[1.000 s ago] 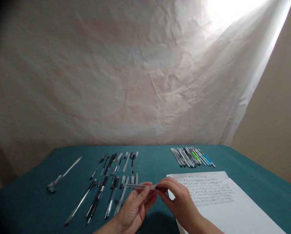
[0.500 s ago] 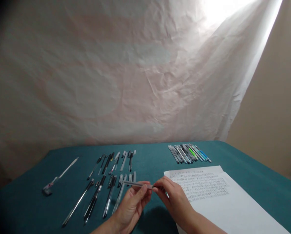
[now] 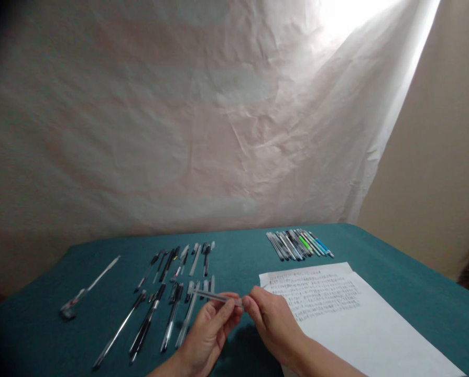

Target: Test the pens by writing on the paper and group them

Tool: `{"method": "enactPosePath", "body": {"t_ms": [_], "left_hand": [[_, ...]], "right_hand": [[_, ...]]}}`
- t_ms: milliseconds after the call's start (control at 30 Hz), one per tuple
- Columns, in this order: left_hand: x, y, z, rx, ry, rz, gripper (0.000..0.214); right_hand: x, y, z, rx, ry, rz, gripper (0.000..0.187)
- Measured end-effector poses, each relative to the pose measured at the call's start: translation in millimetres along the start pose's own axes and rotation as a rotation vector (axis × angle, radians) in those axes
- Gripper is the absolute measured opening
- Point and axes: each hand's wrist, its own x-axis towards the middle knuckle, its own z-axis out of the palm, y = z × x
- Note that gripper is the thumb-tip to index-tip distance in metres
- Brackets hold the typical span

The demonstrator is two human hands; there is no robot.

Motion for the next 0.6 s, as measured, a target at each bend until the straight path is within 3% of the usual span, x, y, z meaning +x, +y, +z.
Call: {"method": "enactPosePath", "body": {"t_ms": [200, 367, 500, 600], "left_hand": [[0, 3, 1.9, 0.009, 0.061, 0.023, 0.015], [-2, 2, 1.8, 0.048, 0.036, 0.051, 0.018], [-1, 0, 1.9, 0.065, 0.022, 0.054, 0.019], [-1, 1, 2.4, 0.064, 0.040, 0.053, 0.020]], "right_hand": [[2, -6, -9, 0.065, -0.030, -0.091, 0.012], [1, -2, -1, 0.070, -0.003, -0.095, 0.023], [3, -3, -1, 0.262, -0.111, 0.016, 0.045], [5, -6, -9, 0.292, -0.102, 0.004, 0.039]]}}
